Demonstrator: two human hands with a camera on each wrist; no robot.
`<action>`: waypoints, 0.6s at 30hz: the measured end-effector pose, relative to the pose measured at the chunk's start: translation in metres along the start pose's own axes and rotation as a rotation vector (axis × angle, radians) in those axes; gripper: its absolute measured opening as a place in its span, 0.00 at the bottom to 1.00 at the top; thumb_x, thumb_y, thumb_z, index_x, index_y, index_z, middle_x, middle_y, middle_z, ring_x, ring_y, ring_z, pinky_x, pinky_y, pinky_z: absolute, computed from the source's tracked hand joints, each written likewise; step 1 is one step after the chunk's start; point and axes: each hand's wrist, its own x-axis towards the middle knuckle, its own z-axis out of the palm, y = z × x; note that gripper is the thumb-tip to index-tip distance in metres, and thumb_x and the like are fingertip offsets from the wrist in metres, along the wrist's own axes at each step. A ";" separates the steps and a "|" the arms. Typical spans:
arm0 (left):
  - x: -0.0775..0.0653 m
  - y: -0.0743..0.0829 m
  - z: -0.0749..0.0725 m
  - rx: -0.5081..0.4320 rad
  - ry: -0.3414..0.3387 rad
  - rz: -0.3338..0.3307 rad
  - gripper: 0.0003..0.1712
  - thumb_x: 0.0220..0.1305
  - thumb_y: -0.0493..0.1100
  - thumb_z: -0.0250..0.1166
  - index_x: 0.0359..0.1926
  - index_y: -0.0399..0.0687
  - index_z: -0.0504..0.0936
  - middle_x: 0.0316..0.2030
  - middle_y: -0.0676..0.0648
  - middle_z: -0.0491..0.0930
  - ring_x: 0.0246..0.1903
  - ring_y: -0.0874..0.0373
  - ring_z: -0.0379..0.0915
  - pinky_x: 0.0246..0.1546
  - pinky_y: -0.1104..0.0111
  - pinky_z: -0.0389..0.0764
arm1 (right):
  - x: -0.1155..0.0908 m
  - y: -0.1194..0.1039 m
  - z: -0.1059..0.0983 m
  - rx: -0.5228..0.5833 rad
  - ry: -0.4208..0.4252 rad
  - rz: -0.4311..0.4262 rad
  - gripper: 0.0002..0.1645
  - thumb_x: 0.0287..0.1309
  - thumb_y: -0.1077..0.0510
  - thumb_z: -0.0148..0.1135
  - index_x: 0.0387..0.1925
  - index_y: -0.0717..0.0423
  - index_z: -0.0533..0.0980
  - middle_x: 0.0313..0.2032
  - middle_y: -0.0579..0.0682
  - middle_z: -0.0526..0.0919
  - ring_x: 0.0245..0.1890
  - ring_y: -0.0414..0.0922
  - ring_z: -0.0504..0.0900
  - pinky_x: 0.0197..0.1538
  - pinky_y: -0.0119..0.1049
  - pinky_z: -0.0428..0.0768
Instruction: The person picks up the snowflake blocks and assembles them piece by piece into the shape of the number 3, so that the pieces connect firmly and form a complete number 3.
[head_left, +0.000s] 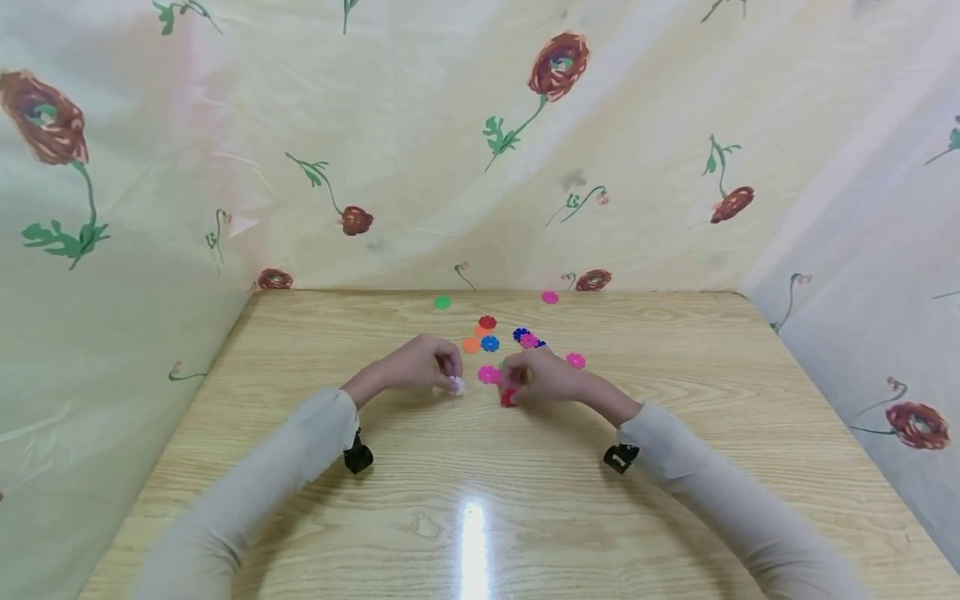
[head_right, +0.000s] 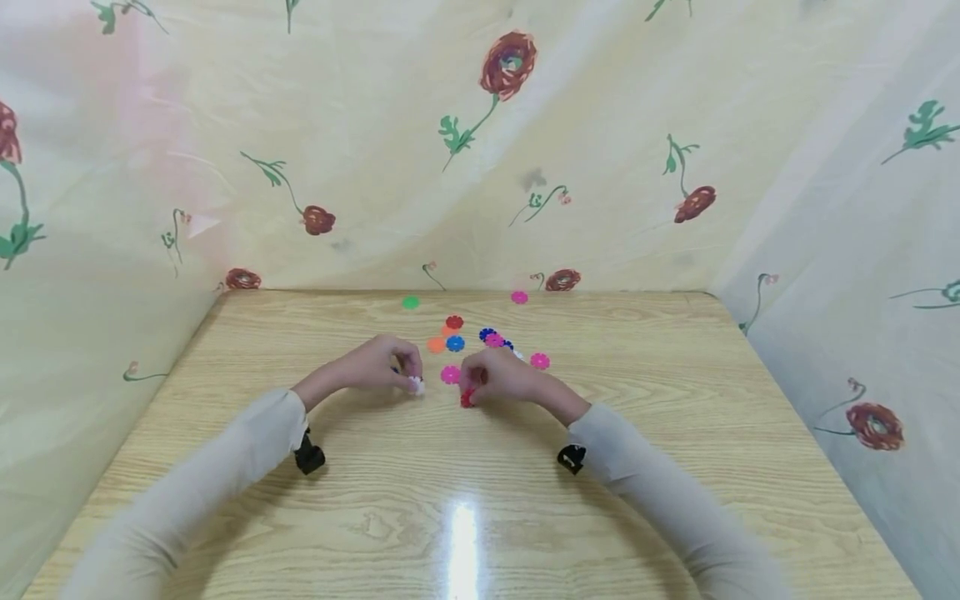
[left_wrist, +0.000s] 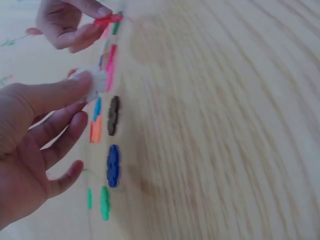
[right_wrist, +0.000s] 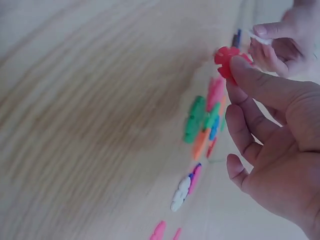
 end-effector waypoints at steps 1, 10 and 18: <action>0.001 0.000 -0.001 -0.024 0.035 0.005 0.05 0.61 0.38 0.74 0.38 0.44 0.87 0.33 0.51 0.85 0.35 0.62 0.79 0.40 0.71 0.82 | 0.000 0.000 -0.003 0.021 0.015 0.012 0.08 0.56 0.67 0.73 0.35 0.53 0.83 0.33 0.45 0.85 0.34 0.40 0.78 0.41 0.32 0.79; 0.005 0.006 -0.009 -0.329 0.269 -0.001 0.13 0.70 0.40 0.67 0.52 0.39 0.85 0.32 0.46 0.84 0.40 0.35 0.79 0.44 0.52 0.84 | 0.000 0.002 -0.023 0.158 0.290 0.086 0.08 0.60 0.62 0.72 0.41 0.58 0.87 0.39 0.54 0.90 0.36 0.43 0.81 0.40 0.32 0.80; 0.013 0.025 -0.008 -0.582 0.327 -0.030 0.15 0.73 0.41 0.63 0.55 0.36 0.80 0.32 0.50 0.86 0.44 0.30 0.80 0.61 0.42 0.78 | 0.010 -0.007 -0.032 0.380 0.479 0.071 0.10 0.62 0.60 0.71 0.43 0.60 0.85 0.40 0.59 0.88 0.36 0.46 0.88 0.42 0.40 0.89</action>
